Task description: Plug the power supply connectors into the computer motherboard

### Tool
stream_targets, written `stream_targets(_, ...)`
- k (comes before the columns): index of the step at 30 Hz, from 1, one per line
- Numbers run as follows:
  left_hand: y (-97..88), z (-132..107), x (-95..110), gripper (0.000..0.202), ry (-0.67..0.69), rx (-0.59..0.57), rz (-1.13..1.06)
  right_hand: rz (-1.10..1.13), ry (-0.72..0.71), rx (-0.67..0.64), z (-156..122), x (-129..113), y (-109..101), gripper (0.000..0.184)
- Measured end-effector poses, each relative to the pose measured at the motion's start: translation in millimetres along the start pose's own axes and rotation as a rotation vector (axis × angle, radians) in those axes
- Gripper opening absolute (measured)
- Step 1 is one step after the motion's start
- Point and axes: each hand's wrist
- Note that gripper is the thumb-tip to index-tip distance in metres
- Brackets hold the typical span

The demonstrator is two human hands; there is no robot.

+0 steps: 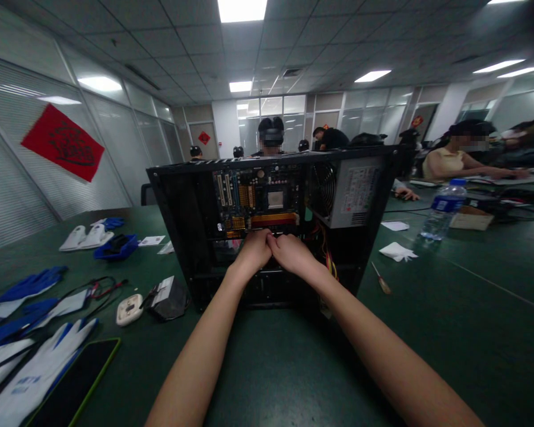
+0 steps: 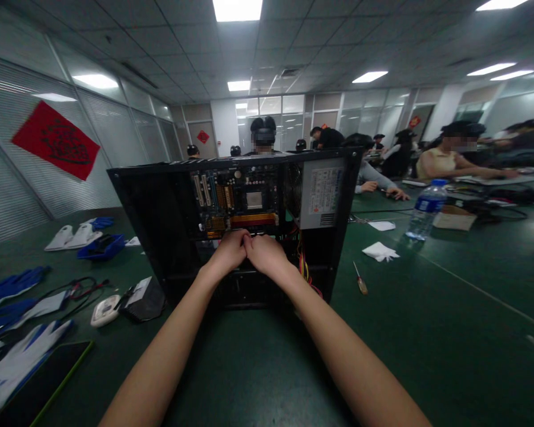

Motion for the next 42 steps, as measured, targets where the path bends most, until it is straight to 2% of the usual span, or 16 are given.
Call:
stream_targets(2, 0.0, 0.2, 1.5, 0.027, -0.010, 0.009, 0.021, -0.009, -0.003, -0.004, 0.3, 0.5, 0.4, 0.064)
stream_targets(6, 3.4, 1.2, 3.0, 0.028, -0.149, -0.028, 0.009, -0.004, 0.001, 0.001, 1.1, 1.7, 1.1, 0.062)
stream_targets(8, 4.6, 1.6, 2.8, 0.029, -0.177, -0.050, -0.010, 0.008, 0.019, 0.004, 1.5, 2.2, 1.0, 0.063)
stream_targets(13, -0.7, 0.4, 5.0, 0.025, -0.060, 0.011, 0.004, 0.059, 0.055, 0.042, 1.6, 2.1, -0.7, 0.066)
stream_targets(16, -4.0, -1.4, 8.5, 0.024, -0.095, 0.038, 0.058, 0.072, 0.039, 0.075, 0.8, 1.4, -1.5, 0.065)
stream_targets(21, -2.3, -4.6, 8.7, 0.025, -0.084, -0.118, 0.061, 0.042, 0.040, 0.010, 0.2, 1.4, 0.1, 0.058)
stream_targets(28, -1.3, -5.4, 6.9, 0.024, -0.049, -0.207, 0.147, 0.024, 0.021, -0.013, 3.9, 7.5, 5.3, 0.056)
stream_targets(33, -2.0, -5.7, 9.0, 0.024, -0.079, -0.219, 0.231, 0.021, 0.044, -0.037, 2.9, 3.7, 3.7, 0.055)
stream_targets(38, -4.7, -6.2, 10.4, 0.026, -0.061, -0.214, 0.195, -0.073, 0.060, -0.022, 1.2, 6.6, -2.9, 0.061)
stream_targets(40, -5.6, -6.4, 11.2, 0.025, -0.074, -0.217, 0.191, -0.111, 0.048, -0.073, 2.8, 15.1, -6.5, 0.064)
stream_targets(42, -6.2, -6.9, 12.4, 0.023, -0.089, -0.216, 0.194, -0.136, 0.072, -0.213, 5.5, 25.2, -10.0, 0.058)
Point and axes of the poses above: each hand's wrist, its own z-axis towards the middle knuckle, its own y-axis out of the palm, x = y × z, and after that the axes turned 12 degrees about z, right-handed
